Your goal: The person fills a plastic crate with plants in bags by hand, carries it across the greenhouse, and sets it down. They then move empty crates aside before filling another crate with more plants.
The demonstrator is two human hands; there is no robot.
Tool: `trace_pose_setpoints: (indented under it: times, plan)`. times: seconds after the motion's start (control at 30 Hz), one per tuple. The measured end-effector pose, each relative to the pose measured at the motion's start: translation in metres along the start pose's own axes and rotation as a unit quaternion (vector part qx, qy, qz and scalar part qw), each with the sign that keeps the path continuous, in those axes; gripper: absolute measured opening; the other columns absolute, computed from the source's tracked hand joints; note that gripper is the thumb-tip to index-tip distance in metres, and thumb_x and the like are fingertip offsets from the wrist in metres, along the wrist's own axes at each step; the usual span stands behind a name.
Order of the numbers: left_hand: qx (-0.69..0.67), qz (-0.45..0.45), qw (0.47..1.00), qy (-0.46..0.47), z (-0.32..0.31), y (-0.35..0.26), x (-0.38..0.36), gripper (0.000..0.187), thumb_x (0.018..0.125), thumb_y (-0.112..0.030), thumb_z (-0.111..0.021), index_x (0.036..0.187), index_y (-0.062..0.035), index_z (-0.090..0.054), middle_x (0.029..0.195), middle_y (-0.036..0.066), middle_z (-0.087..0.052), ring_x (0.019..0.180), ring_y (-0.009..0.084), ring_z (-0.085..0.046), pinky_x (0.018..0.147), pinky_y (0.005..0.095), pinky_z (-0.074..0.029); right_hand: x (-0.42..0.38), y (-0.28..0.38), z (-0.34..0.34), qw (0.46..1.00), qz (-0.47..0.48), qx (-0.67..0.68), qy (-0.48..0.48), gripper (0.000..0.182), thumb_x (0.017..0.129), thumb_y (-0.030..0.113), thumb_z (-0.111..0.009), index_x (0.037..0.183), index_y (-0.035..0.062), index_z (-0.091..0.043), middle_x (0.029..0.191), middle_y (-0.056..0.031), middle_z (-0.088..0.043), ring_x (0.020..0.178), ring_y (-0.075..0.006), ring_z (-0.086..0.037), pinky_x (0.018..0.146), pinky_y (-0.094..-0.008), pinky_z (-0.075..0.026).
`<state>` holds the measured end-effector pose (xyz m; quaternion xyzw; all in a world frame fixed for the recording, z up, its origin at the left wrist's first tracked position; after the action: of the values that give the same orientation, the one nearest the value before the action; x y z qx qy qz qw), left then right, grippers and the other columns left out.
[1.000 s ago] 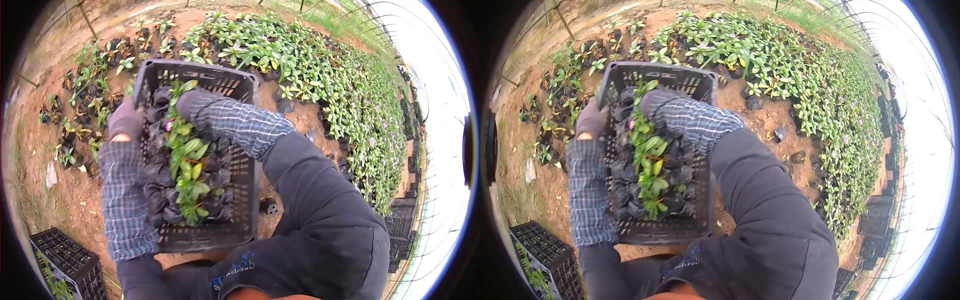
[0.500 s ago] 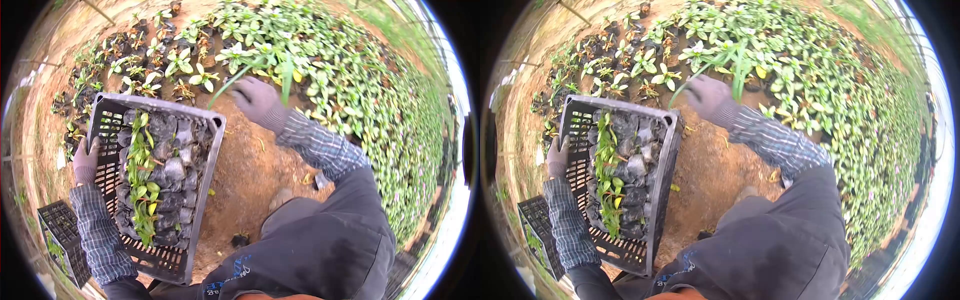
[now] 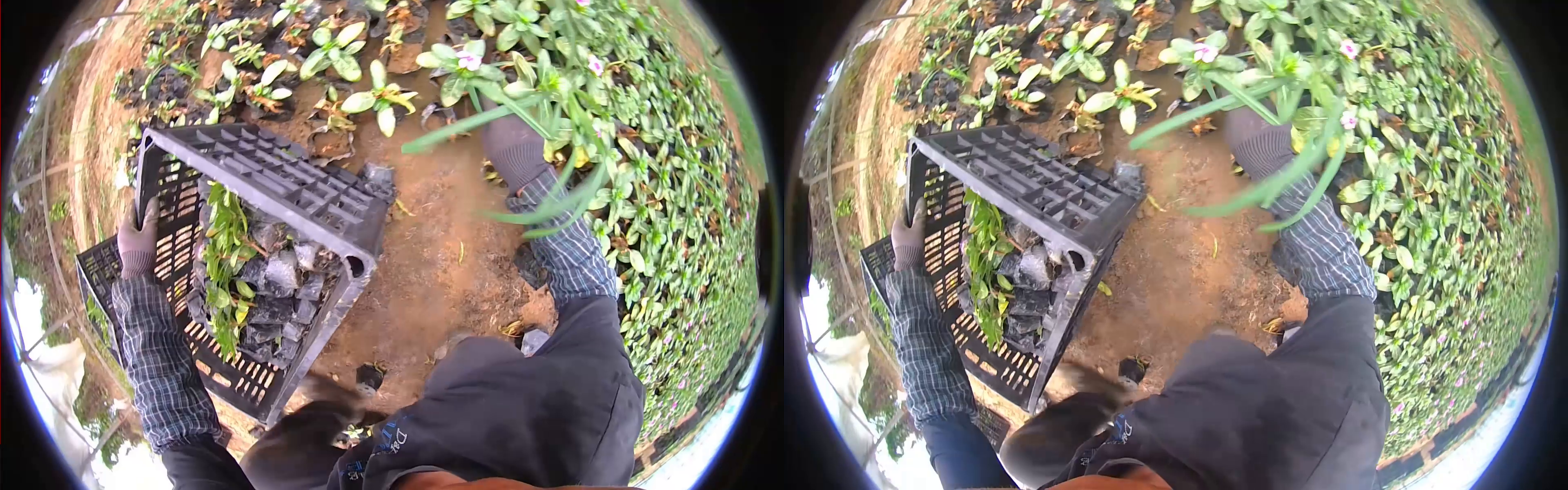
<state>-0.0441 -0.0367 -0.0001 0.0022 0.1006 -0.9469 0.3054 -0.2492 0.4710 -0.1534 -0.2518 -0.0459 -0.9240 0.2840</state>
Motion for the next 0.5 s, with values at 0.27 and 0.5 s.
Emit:
trace_pose_setpoints:
  times: [0.27, 0.5]
  plan:
    - [-0.010, 0.031, 0.999, 0.026, 0.002, -0.014, -0.005, 0.052, 0.083, -0.039, -0.061, 0.116, 0.0003, -0.053, 0.098, 0.017, -0.064, 0.090, 0.0217, -0.061, 0.080, 0.0307, -0.045, 0.014, 0.025, -0.061, 0.976, -0.075, 0.030, 0.201, 0.033, 0.087, 0.027, -0.048, 0.106, 0.0032, -0.060, 0.091, -0.0172, -0.063, 0.082, -0.0326, -0.061, 0.074, -0.0406, -0.048]
    - [-0.071, -0.121, 0.988, 0.066, -0.002, -0.016, 0.002, 0.045, 0.089, -0.041, -0.049, 0.113, -0.0038, -0.054, 0.098, 0.015, -0.064, 0.092, 0.0259, -0.060, 0.080, 0.0333, -0.044, 0.026, 0.006, -0.038, 0.954, -0.197, 0.092, 0.206, 0.037, 0.088, 0.032, -0.048, 0.107, 0.0021, -0.059, 0.092, -0.0165, -0.063, 0.082, -0.0331, -0.060, 0.073, -0.0401, -0.047]
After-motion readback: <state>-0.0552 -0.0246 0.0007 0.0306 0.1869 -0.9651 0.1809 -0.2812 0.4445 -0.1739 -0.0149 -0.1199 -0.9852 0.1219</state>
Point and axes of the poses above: each hand's wrist, its own x-axis towards the middle knuckle, its own z-axis out of the back of the hand, y = z × x, the point moved 8 cm from there along x, towards the middle knuckle
